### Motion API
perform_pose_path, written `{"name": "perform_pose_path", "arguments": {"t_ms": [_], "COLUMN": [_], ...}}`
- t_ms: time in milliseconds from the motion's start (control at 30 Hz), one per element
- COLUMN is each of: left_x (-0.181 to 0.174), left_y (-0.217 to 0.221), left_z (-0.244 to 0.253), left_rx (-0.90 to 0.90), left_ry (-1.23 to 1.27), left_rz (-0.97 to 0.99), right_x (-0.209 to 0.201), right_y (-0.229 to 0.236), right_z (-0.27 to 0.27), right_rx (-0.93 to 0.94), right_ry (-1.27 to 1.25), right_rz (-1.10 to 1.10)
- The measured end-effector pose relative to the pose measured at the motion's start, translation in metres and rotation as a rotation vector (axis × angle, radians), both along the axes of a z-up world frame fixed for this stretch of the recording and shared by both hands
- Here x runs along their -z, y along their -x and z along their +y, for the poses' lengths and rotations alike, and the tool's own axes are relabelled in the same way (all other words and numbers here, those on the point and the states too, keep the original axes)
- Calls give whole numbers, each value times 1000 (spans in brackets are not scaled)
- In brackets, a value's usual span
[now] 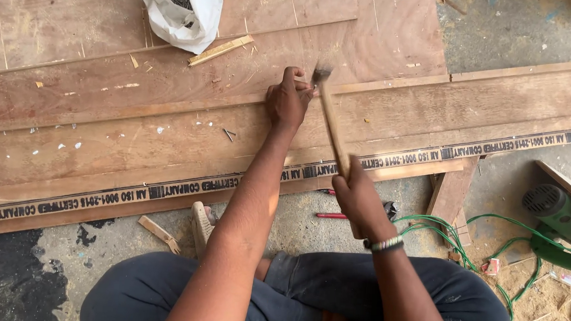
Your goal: Hammering nails into a wooden trim piece on a plywood board.
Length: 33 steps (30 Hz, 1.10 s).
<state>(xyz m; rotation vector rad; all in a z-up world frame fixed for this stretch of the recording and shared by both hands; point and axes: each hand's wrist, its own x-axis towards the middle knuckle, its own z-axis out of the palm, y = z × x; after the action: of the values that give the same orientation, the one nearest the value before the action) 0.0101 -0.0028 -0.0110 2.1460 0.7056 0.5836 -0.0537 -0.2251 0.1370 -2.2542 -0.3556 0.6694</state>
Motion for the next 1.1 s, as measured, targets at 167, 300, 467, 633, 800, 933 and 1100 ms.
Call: {"name": "perform_pose_path", "arguments": {"t_ms": [167,300,467,633,800,933,1100], "left_x": [6,-8,-8,16,-1,15,16], "left_y": [1,-5,-4,-4,29,44,39], "left_z": [-1,2,4,1,25,49,55], "left_rx": [-10,-23,-19,10,136,173,147], "left_ry": [-18,43,49,59,-266,-396,-279], "left_rz": [-14,104,83,48,167,158,250], "right_x": [-65,-61,1,-29,-12,-1,6], "right_y": [9,15,0,10,12,13,15], "right_z": [13,12,-2,-6,-14,-9,2], "right_rx": [34,45,47,79,126,115,45], "right_ry": [-65,-333,-121,-82,-226,-204,-31], "right_rz": [147,-127,146,224,249,228,91]}}
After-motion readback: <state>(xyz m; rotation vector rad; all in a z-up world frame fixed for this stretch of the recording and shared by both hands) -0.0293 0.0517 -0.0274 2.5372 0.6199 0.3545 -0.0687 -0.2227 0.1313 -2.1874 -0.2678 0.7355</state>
